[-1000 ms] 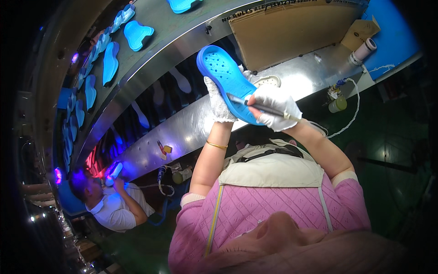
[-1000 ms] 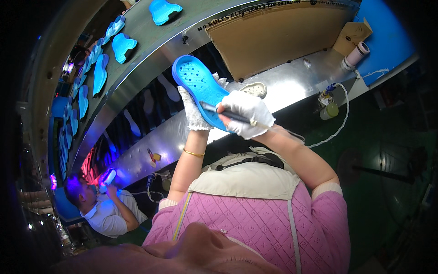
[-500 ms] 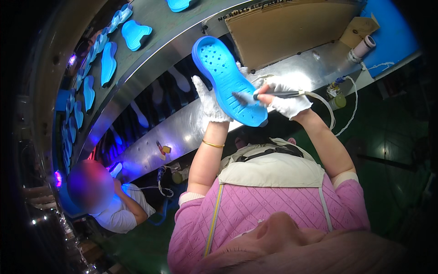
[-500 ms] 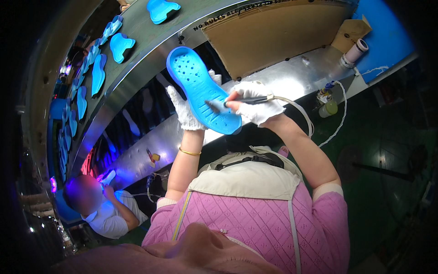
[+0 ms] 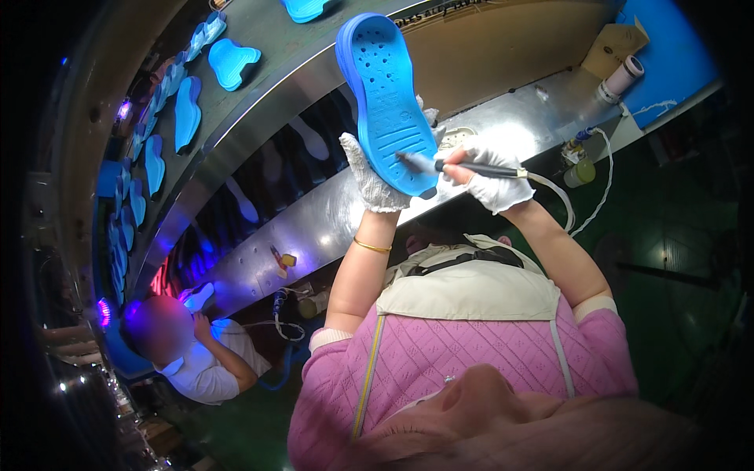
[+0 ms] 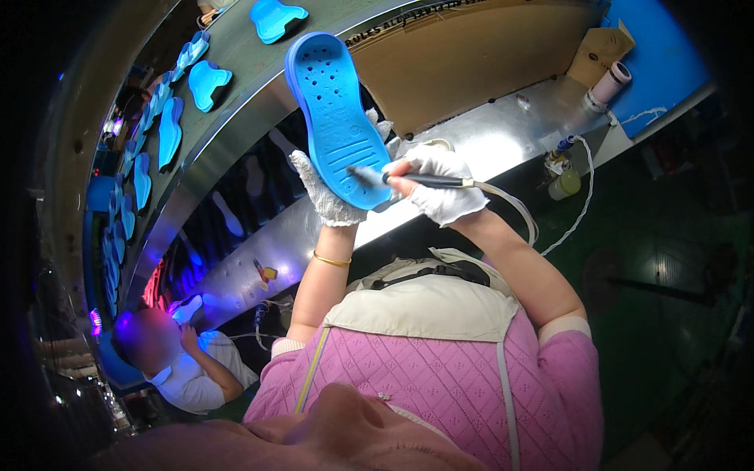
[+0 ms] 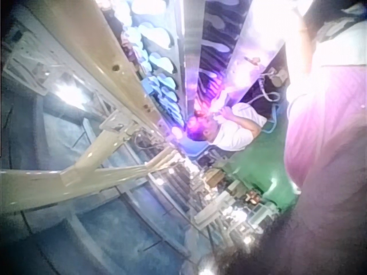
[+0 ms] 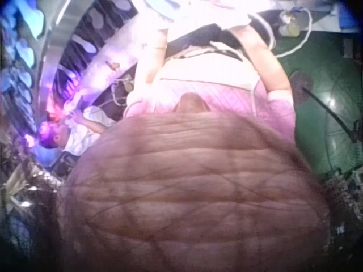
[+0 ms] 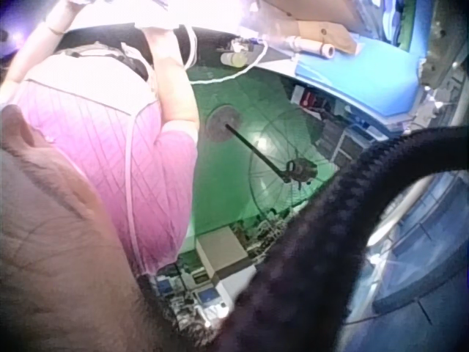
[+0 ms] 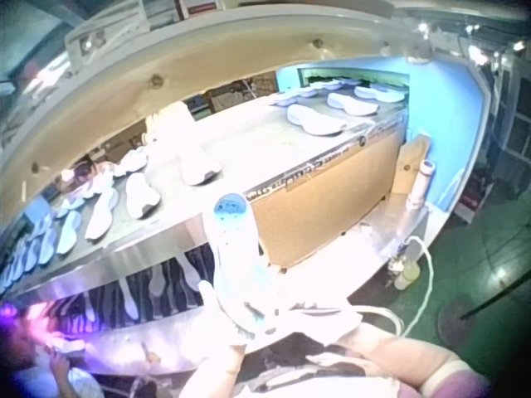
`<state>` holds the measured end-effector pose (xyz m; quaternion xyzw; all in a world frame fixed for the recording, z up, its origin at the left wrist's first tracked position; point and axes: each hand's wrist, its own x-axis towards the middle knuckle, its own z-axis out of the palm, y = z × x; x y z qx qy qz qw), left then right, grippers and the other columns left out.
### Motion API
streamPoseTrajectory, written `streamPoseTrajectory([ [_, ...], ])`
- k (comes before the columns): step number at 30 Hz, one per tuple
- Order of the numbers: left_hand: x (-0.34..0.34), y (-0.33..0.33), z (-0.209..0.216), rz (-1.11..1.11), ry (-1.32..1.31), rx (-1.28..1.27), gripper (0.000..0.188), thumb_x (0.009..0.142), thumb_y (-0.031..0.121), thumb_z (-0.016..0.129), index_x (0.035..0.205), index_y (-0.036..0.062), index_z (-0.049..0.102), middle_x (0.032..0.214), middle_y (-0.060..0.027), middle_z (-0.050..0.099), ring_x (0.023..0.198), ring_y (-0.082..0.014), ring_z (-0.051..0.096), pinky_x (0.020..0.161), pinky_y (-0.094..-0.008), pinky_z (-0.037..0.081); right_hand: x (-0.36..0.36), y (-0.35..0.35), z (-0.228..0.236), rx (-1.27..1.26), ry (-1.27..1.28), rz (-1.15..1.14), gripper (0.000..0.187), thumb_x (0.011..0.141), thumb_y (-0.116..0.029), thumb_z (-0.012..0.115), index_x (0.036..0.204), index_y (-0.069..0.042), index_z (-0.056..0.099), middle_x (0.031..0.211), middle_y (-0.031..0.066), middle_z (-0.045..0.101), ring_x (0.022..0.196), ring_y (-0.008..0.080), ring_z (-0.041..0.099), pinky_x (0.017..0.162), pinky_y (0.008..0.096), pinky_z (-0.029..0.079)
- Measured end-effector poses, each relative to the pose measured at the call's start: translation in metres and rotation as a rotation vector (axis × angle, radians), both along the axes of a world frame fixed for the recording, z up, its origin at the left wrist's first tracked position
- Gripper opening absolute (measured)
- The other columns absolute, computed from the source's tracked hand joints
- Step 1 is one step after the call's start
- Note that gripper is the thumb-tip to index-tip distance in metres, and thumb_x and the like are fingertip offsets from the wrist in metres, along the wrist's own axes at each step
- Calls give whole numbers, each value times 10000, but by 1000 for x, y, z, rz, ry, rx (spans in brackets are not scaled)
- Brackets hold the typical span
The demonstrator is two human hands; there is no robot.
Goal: The person applies adhesive to shoe soles using a motorized brush applicator at an assembly line.
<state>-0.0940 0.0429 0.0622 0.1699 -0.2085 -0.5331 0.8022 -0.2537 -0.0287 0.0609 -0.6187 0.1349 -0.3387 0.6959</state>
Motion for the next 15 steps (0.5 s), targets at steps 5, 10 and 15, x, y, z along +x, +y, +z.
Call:
streamPoseTrajectory([
  [5, 1, 2, 5, 28, -21, 15, 953, 813, 716, 470, 1477, 78, 228, 1459, -186, 347, 1325, -384, 365, 1128, -523, 260, 3, 11, 1, -554, -79, -11, 120, 773, -16, 711, 871, -11, 642, 840, 124, 664, 698, 220, 637, 681, 283, 509],
  [10, 13, 6, 10, -66, 9, -69, 956, 806, 706, 483, 1475, 70, 233, 1466, -211, 327, 1329, -395, 356, 1127, -528, 257, 11, 8, 3, 687, 5, 328, 115, 854, -86, 665, 936, -7, 643, 842, 72, 656, 733, 132, 638, 714, 240, 514],
  [15, 20, 8, 12, -191, 137, -146, 943, 823, 701, 447, 1466, 41, 245, 1459, -234, 327, 1323, -406, 361, 1123, -517, 266, 6, -1, 3, -25, 41, 153, 103, 814, 3, 686, 906, -28, 653, 899, 76, 660, 774, 127, 629, 737, 257, 514],
])
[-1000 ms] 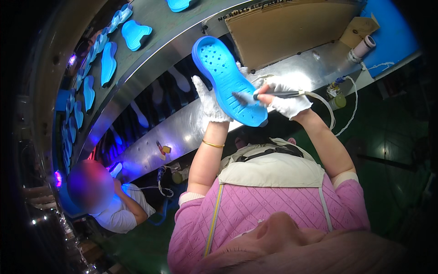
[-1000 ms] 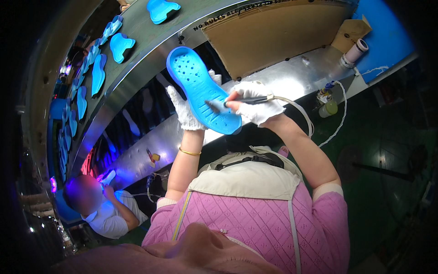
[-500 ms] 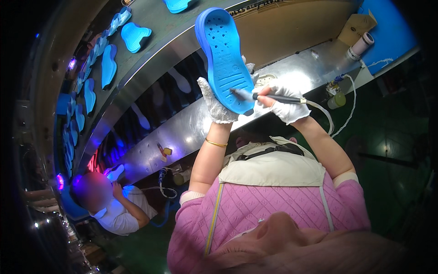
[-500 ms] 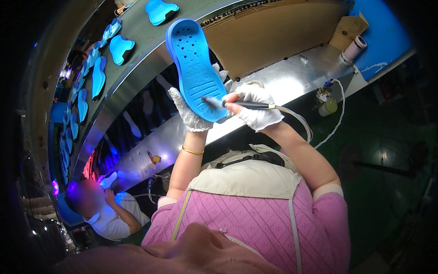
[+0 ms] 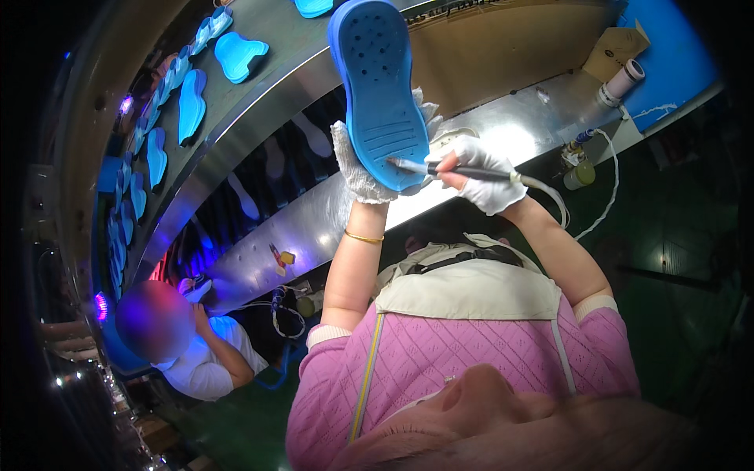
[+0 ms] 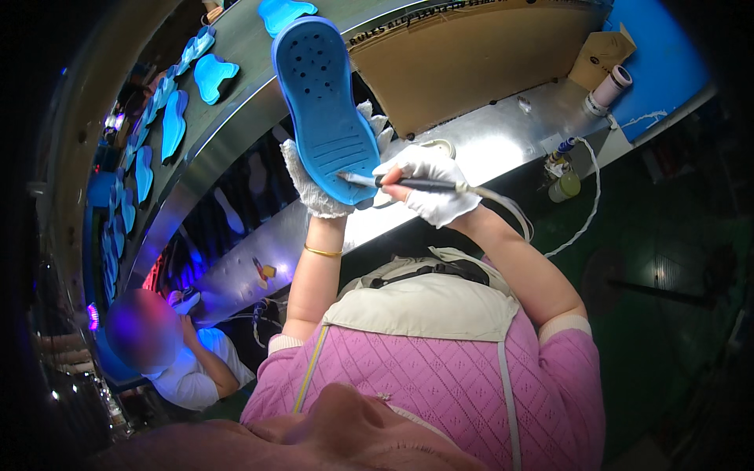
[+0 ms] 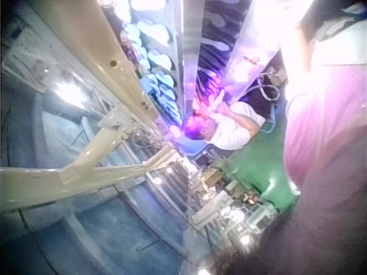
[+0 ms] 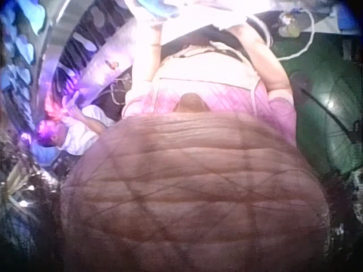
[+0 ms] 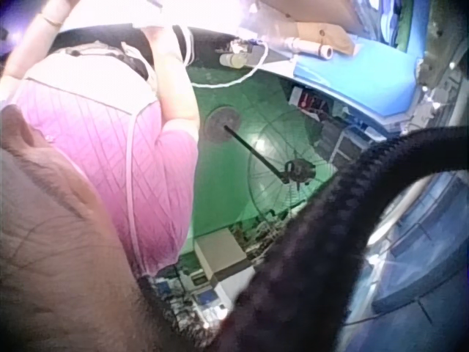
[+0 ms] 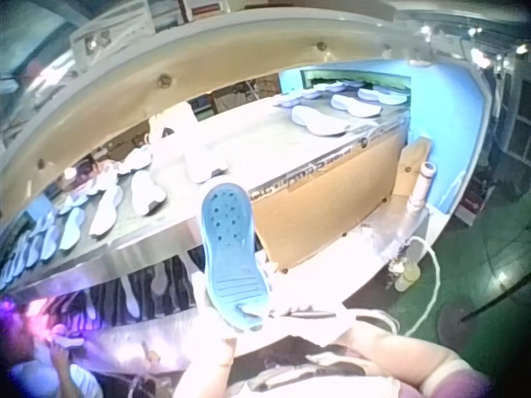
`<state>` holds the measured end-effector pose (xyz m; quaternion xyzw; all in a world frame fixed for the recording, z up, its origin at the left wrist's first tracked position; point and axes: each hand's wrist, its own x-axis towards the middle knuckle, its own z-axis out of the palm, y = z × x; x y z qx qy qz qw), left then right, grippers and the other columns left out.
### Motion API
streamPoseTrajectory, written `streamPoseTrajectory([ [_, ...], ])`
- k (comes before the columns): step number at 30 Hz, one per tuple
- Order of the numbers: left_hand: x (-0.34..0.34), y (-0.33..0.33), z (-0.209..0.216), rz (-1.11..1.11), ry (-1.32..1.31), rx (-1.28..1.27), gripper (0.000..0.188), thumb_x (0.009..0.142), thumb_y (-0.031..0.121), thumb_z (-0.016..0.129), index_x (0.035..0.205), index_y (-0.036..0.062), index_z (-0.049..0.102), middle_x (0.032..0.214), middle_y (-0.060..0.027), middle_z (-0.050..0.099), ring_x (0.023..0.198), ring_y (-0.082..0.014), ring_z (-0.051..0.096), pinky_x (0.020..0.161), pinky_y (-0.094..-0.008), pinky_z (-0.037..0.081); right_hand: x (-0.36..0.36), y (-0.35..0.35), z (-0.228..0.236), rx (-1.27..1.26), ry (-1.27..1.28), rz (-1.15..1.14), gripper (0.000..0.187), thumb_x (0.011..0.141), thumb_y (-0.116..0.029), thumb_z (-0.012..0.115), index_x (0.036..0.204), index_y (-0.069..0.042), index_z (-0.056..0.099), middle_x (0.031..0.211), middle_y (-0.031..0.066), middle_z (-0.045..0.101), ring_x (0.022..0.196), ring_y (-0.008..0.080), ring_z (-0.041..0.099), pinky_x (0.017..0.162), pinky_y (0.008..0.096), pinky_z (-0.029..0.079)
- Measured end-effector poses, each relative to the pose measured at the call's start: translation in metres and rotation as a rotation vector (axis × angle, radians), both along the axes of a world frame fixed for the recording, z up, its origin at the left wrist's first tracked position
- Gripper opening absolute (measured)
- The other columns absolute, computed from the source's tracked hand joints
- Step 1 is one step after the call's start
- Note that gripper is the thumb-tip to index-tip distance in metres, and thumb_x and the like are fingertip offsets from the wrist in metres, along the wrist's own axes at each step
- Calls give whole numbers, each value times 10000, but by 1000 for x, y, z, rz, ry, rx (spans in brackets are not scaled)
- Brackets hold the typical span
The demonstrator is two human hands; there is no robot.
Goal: The person applies adhesive to shoe soles using a motorized brush applicator at an assembly line.
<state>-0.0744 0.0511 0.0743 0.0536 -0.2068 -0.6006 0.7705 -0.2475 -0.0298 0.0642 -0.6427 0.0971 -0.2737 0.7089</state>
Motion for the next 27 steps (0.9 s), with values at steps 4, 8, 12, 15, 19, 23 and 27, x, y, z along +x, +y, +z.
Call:
streamPoseTrajectory([
  [4, 10, -2, 1, -85, 22, -23, 904, 849, 675, 426, 1458, 28, 261, 1449, -253, 333, 1311, -412, 376, 1108, -511, 303, 0, 4, -2, -327, -24, 56, 117, 764, 29, 702, 852, -31, 653, 861, 86, 657, 771, 168, 630, 741, 273, 512],
  [8, 16, -2, 0, -145, 83, 11, 876, 865, 654, 418, 1457, 27, 265, 1442, -277, 326, 1310, -412, 379, 1085, -505, 342, -4, 1, -2, 154, 45, 263, 123, 750, 5, 716, 854, -34, 663, 832, 61, 663, 774, 145, 622, 736, 264, 509],
  [12, 15, -3, 0, -146, 40, 45, 879, 862, 655, 425, 1456, 26, 270, 1444, -286, 313, 1309, -416, 376, 1086, -502, 340, -8, -6, 1, 430, 122, 334, 136, 773, -80, 725, 876, -26, 653, 843, 75, 662, 730, 131, 634, 715, 256, 519],
  [15, 16, -5, 3, -129, -1, 84, 894, 853, 674, 426, 1453, 29, 275, 1431, -271, 340, 1292, -409, 399, 1081, -501, 347, -4, 0, 3, 258, -11, 109, 110, 824, -80, 698, 901, -30, 637, 860, 72, 659, 775, 131, 634, 726, 255, 517],
  [19, 20, -6, 10, -164, 10, 44, 908, 834, 701, 435, 1451, 50, 291, 1407, -227, 405, 1269, -373, 442, 1056, -492, 387, 3, 12, 6, -20, 161, 77, 62, 822, -23, 668, 855, -35, 617, 820, 63, 651, 769, 127, 621, 720, 255, 503],
  [23, 23, -7, 14, -178, -19, 73, 895, 855, 675, 422, 1451, 23, 277, 1423, -258, 363, 1282, -401, 417, 1069, -494, 366, -5, 12, 10, 376, 301, 270, 97, 795, -63, 703, 837, -35, 620, 810, 63, 648, 773, 133, 619, 726, 261, 500],
  [27, 26, -13, 14, -104, -207, 235, 917, 845, 695, 415, 1436, 3, 304, 1395, -276, 398, 1262, -388, 449, 1064, -481, 377, -1, -2, 10, 50, -25, 88, 108, 788, 10, 688, 867, -30, 626, 914, 86, 650, 807, 153, 627, 754, 283, 511],
])
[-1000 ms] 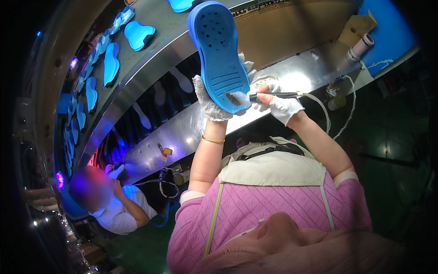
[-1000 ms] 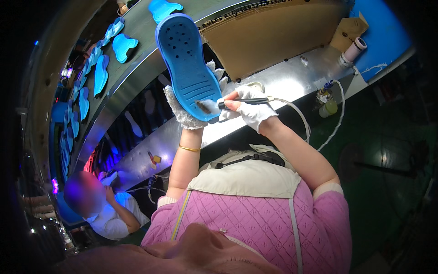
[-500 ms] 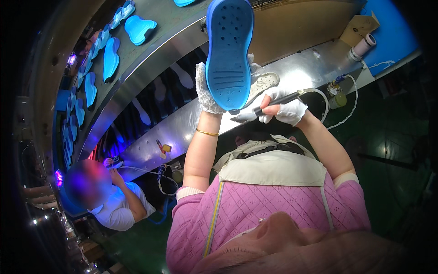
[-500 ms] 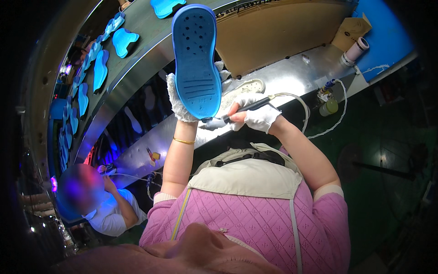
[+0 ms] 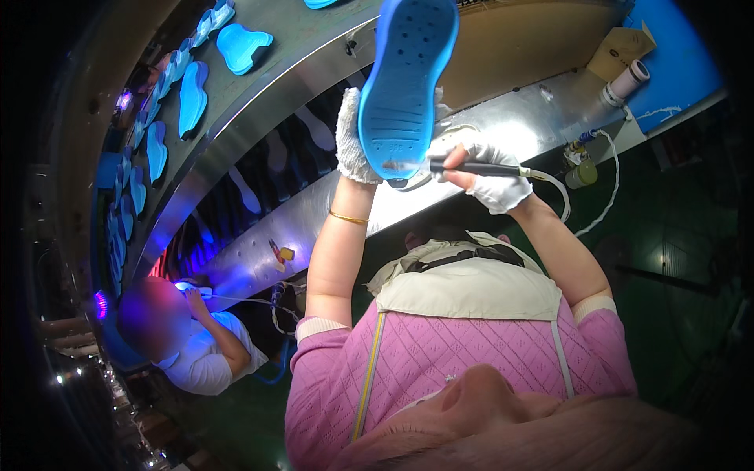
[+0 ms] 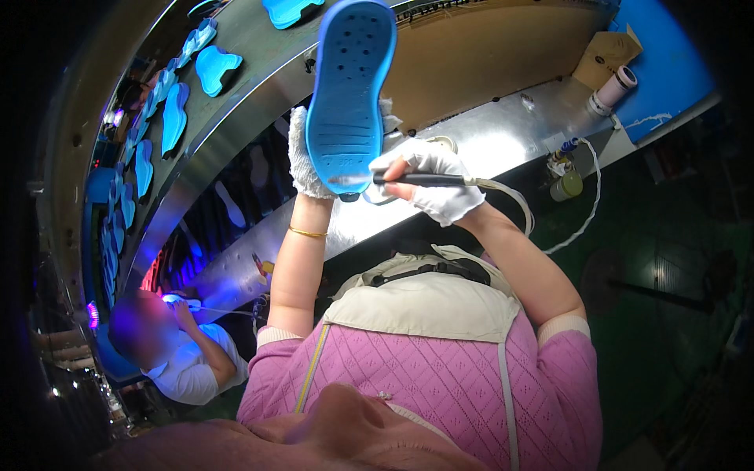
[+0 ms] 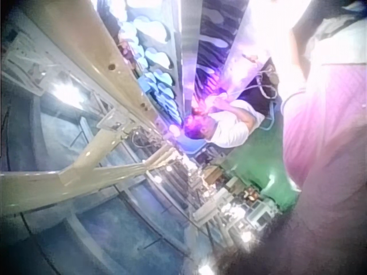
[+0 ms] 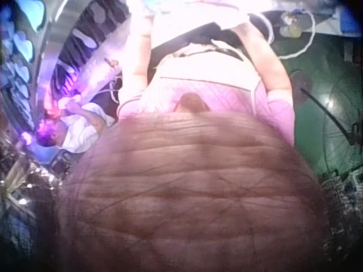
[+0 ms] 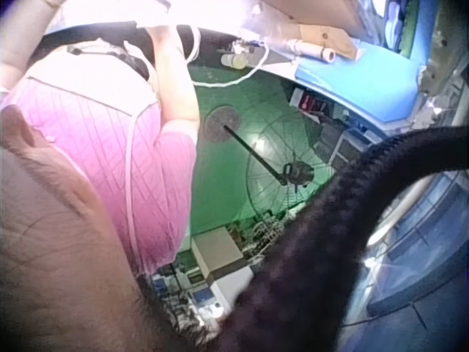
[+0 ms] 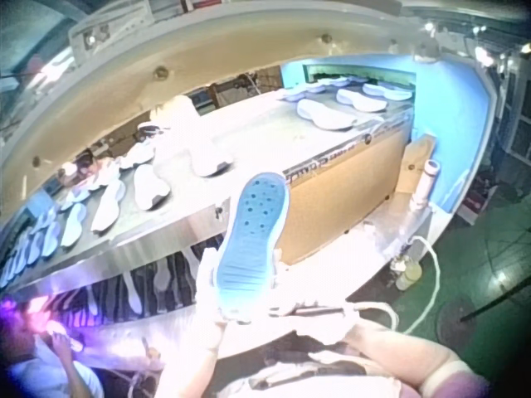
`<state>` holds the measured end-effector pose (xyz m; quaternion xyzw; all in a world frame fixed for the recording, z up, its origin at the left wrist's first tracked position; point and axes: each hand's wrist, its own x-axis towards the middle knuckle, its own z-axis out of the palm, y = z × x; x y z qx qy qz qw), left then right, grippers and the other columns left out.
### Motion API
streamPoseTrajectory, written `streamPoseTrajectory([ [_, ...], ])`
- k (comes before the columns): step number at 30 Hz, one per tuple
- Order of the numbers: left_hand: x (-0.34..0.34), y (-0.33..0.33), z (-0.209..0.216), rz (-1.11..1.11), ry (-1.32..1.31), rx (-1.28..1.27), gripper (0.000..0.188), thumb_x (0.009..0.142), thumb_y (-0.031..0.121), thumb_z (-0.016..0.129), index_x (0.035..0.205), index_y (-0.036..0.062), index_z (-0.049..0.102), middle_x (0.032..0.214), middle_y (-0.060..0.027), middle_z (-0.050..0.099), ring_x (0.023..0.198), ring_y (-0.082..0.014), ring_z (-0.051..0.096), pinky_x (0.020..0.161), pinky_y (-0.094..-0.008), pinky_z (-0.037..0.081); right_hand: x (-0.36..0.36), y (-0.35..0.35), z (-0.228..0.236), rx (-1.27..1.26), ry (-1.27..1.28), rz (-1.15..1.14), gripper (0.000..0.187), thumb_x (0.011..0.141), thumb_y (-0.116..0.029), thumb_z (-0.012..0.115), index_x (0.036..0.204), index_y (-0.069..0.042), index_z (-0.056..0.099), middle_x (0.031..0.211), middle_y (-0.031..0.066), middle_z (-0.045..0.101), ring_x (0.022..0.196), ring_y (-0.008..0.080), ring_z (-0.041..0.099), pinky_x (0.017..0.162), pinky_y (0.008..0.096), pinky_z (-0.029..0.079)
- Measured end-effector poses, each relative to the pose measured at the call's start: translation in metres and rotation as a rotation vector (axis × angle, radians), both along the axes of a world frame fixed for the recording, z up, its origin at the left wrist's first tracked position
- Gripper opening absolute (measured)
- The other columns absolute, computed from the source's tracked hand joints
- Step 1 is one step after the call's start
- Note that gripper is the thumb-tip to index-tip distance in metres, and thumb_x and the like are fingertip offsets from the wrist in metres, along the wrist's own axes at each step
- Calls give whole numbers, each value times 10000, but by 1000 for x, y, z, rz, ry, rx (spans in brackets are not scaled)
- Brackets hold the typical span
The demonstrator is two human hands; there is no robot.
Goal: The person applies adhesive to shoe soles using a motorized brush applicator at an assembly line.
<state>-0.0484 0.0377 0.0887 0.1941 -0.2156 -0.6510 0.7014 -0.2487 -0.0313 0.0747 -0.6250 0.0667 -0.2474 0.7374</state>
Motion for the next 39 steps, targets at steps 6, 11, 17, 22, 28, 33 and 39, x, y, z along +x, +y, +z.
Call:
streamPoseTrajectory([
  [6, 11, -14, 3, 115, -143, 307, 667, 940, 500, 451, 1311, -54, 445, 1240, -272, 542, 1078, -354, 600, 943, -452, 501, 13, -11, -5, -418, -63, -35, 123, 758, 52, 669, 840, -39, 653, 943, 93, 653, 858, 185, 636, 785, 291, 514],
  [11, 7, -20, 7, 94, -411, 507, 459, 875, 407, 639, 1058, -14, 633, 875, -152, 665, 682, -205, 659, 632, -297, 582, 11, -27, 3, -229, 237, 172, 149, 709, 23, 719, 827, -45, 659, 908, 69, 664, 843, 164, 639, 780, 290, 515],
  [17, -2, -22, 8, -22, -468, 560, 399, 877, 389, 651, 1050, 30, 651, 924, -96, 671, 784, -179, 645, 688, -295, 550, -2, -48, 16, -176, 289, 132, 164, 650, -52, 768, 770, -40, 658, 850, 89, 649, 841, 180, 618, 744, 302, 513],
  [22, -1, -25, 4, -64, -494, 585, 455, 876, 391, 651, 1155, 33, 621, 1025, -112, 653, 822, -201, 630, 705, -317, 550, -16, -53, 25, -145, 334, 107, 132, 660, -23, 755, 736, -39, 648, 798, 75, 641, 748, 165, 625, 711, 285, 517],
  [28, -20, -23, -4, -251, -19, 260, 614, 947, 480, 470, 1303, -21, 455, 1143, -220, 603, 897, -337, 657, 771, -443, 569, -20, -61, 28, -104, 302, -61, 123, 783, -95, 746, 883, -45, 695, 809, 45, 670, 726, 124, 626, 677, 251, 506],
  [33, -32, -12, -6, -301, 96, 228, 808, 899, 622, 409, 1348, -49, 402, 1210, -269, 562, 1001, -388, 631, 853, -485, 534, -23, -104, 33, 24, 261, -539, 111, 809, -92, 725, 895, -40, 677, 819, 67, 663, 703, 137, 626, 651, 250, 517],
  [39, -20, -9, -23, -160, 76, 148, 720, 911, 561, 452, 1316, -34, 436, 1164, -230, 594, 961, -337, 649, 846, -465, 548, -10, -77, 2, -121, -31, -418, 106, 810, -7, 680, 892, -28, 617, 838, 84, 659, 747, 154, 637, 676, 280, 522],
])
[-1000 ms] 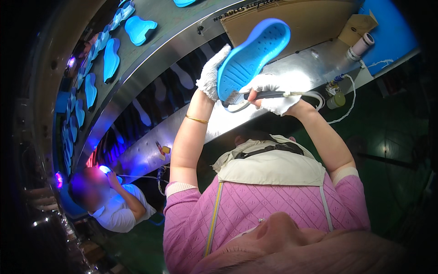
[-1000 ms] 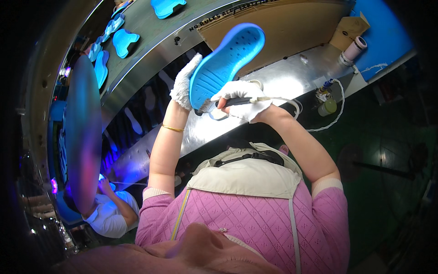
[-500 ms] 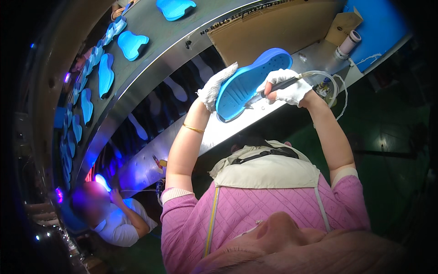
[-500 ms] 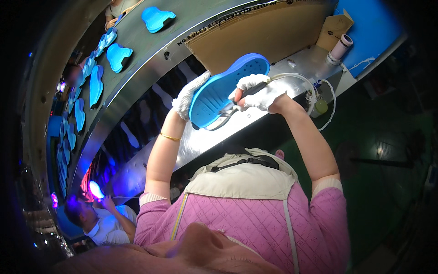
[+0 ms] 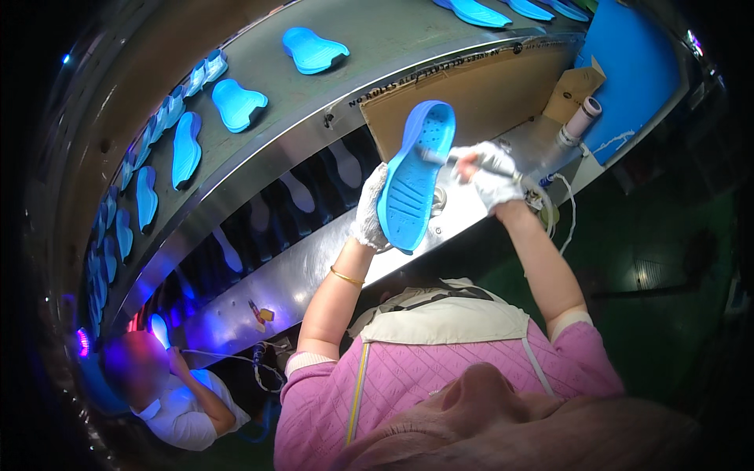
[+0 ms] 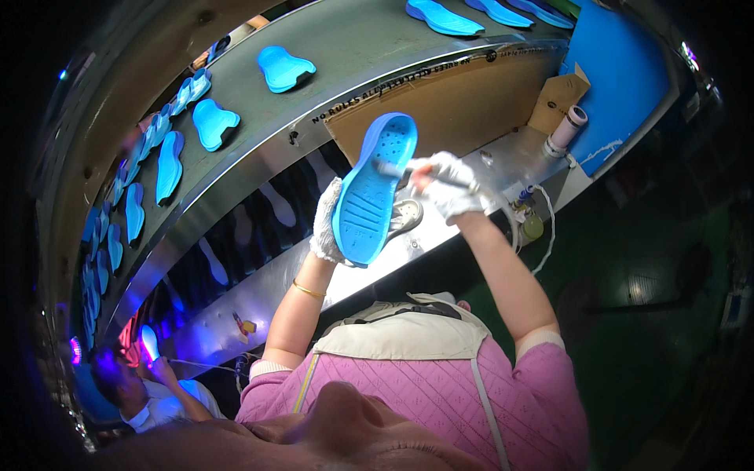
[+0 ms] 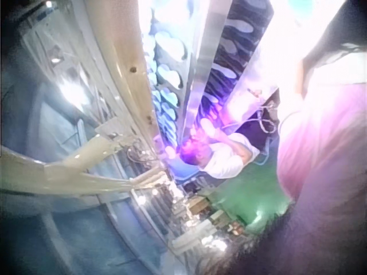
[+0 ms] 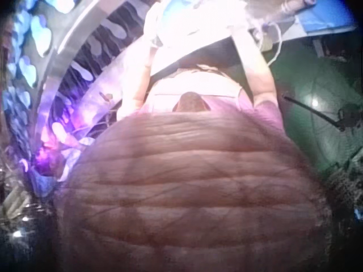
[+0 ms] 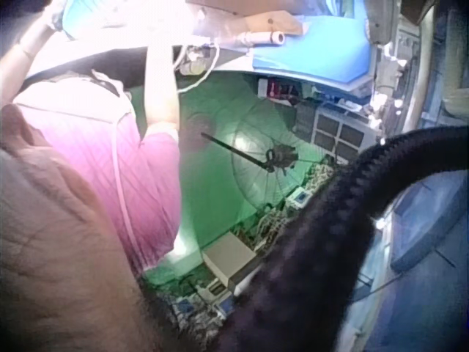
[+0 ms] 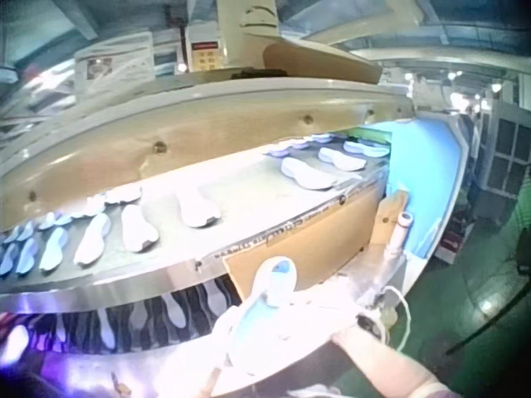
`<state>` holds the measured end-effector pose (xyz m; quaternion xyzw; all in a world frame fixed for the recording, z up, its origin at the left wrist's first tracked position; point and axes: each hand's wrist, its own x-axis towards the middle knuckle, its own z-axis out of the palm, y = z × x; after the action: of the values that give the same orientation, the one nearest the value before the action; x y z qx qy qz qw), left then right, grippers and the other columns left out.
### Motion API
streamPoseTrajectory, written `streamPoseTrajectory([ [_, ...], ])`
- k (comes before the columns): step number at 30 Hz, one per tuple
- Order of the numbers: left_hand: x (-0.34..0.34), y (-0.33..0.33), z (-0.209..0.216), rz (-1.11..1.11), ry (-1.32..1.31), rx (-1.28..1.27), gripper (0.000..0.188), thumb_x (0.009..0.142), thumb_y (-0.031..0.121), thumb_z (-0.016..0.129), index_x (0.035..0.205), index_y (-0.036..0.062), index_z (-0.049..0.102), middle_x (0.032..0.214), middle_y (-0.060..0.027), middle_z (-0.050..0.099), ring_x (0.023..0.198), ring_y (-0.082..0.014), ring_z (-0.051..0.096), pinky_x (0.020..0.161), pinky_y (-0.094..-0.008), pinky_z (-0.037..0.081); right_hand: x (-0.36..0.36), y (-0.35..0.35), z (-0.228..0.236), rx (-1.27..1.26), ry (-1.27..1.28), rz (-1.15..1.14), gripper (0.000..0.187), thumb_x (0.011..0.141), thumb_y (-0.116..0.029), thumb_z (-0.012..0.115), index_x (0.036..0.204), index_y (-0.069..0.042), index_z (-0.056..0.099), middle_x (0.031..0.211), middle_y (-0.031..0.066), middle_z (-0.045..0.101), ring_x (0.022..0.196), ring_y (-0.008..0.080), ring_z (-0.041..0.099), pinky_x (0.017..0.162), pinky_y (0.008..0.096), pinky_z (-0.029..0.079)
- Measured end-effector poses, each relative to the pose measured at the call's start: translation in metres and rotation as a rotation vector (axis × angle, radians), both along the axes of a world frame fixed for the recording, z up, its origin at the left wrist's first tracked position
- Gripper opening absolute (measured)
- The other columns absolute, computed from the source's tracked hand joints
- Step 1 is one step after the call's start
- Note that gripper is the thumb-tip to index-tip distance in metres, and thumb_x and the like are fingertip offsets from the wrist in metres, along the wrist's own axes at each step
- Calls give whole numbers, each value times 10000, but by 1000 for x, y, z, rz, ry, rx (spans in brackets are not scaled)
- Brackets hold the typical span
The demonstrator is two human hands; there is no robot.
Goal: The person applies adhesive to shoe soles using a motorized brush applicator at an assembly line.
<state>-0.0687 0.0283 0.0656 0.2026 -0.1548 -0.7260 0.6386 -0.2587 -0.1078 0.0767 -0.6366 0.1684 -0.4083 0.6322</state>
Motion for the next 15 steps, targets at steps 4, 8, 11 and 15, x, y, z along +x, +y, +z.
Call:
streamPoseTrajectory([
  [4, 19, 0, -14, 163, -143, 25, 697, 908, 522, 491, 1334, -26, 428, 1199, -225, 585, 998, -344, 638, 870, -473, 539, 1, 25, -7, 86, -22, 260, 128, 739, 35, 711, 835, -9, 640, 851, 109, 665, 759, 153, 635, 707, 280, 521],
  [8, 22, 8, -10, 202, -268, -55, 574, 902, 415, 580, 1302, 25, 451, 1151, -176, 604, 962, -282, 650, 832, -427, 565, 2, 18, 11, -300, 50, 22, 152, 775, 49, 657, 887, -49, 627, 926, 54, 633, 820, 129, 602, 755, 256, 486],
  [11, 21, 10, 2, 246, -330, -73, 628, 883, 422, 611, 1342, 35, 427, 1169, -166, 600, 991, -270, 639, 864, -408, 550, 1, 13, 23, -403, 169, 173, 121, 721, 33, 693, 788, -55, 642, 882, 74, 634, 831, 170, 604, 779, 304, 476],
  [15, 21, 9, 11, 242, -384, -110, 694, 876, 483, 585, 1326, -23, 433, 1169, -215, 601, 977, -307, 648, 895, -404, 532, 10, -8, 32, -176, -76, 83, 129, 762, 33, 677, 844, -59, 637, 924, 64, 641, 816, 152, 615, 780, 269, 486],
])
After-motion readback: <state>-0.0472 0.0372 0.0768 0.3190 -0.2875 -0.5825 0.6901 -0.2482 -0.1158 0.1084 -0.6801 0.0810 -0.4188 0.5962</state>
